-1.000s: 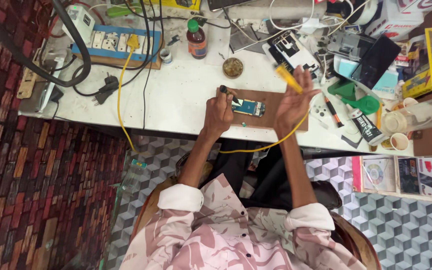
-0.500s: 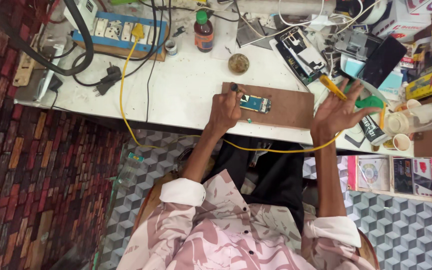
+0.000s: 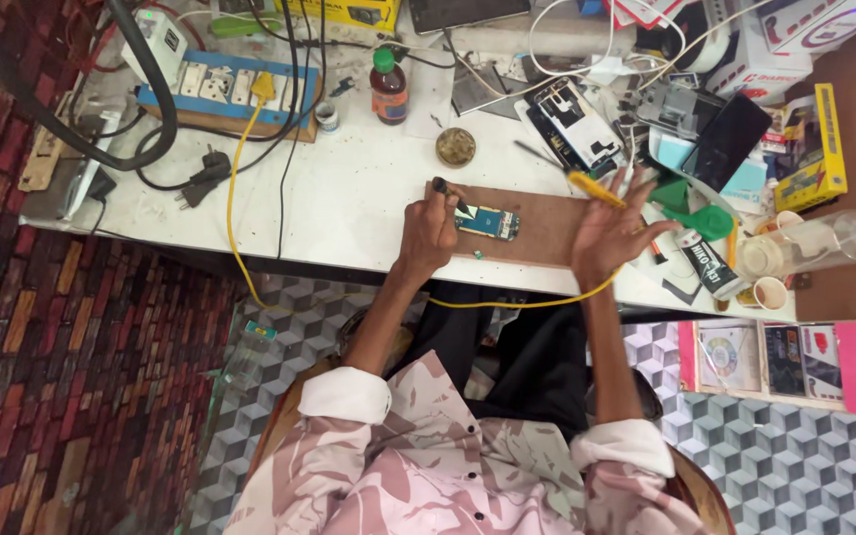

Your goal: The person uses a soldering iron and a small tool to work on a circuit board placed on a wooden board. They repeatedly apply heat to specific points on the board while holding it steady.

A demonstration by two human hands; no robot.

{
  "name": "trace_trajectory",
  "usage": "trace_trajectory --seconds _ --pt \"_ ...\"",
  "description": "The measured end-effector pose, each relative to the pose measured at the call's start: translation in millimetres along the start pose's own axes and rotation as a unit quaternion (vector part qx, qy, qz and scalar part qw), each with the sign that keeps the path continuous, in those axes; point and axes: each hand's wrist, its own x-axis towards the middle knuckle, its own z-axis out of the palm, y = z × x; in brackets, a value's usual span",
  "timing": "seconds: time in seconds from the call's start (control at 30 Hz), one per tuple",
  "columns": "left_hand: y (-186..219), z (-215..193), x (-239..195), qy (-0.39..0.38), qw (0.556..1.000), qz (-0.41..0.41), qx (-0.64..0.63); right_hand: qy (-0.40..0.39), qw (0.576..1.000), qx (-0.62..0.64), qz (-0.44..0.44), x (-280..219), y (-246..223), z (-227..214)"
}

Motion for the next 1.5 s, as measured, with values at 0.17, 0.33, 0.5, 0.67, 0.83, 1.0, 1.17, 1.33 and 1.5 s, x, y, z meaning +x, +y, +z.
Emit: trace_trajectory --seconds 0.17,0.33,0.5,0.67,0.83,1.0,1.17,1.33,1.5 --pt "-2 4 0 -0.016 0.999 -0.04 0.015 -0.068 0.994 -0.087 0.006 10 -63 -8" --pt "-3 3 -3 -0.019 0.999 -0.031 0.002 -0.08 0.995 -0.055 0.009 15 -75 24" --pt "-3 2 2 -0.016 0.999 -0.024 0.015 0.0 0.999 0.043 0.02 14 -14 42" --pt "-3 5 3 0.008 0.999 0.042 0.002 -0.091 0.993 -0.028 0.066 19 1 28" --pt "-4 1 -1 -0.007 0.999 0.015 0.034 -0.15 0.974 -0.157 0.066 28 -49 19" --pt "-1 3 0 -0.013 1.0 -0.013 0.022 -0.125 0.99 -0.052 0.044 21 -85 25" --pt "1 0 0 -0.012 1.0 -0.011 0.026 -0.033 0.995 -0.091 0.038 15 -62 31" --pt "4 -1 3 -0.001 1.0 0.004 0.02 -0.058 0.984 -0.16 0.058 3 -19 41" --pt "-2 3 -1 -0.003 1.0 -0.008 0.016 0.004 0.996 -0.079 0.045 6 -1 53"
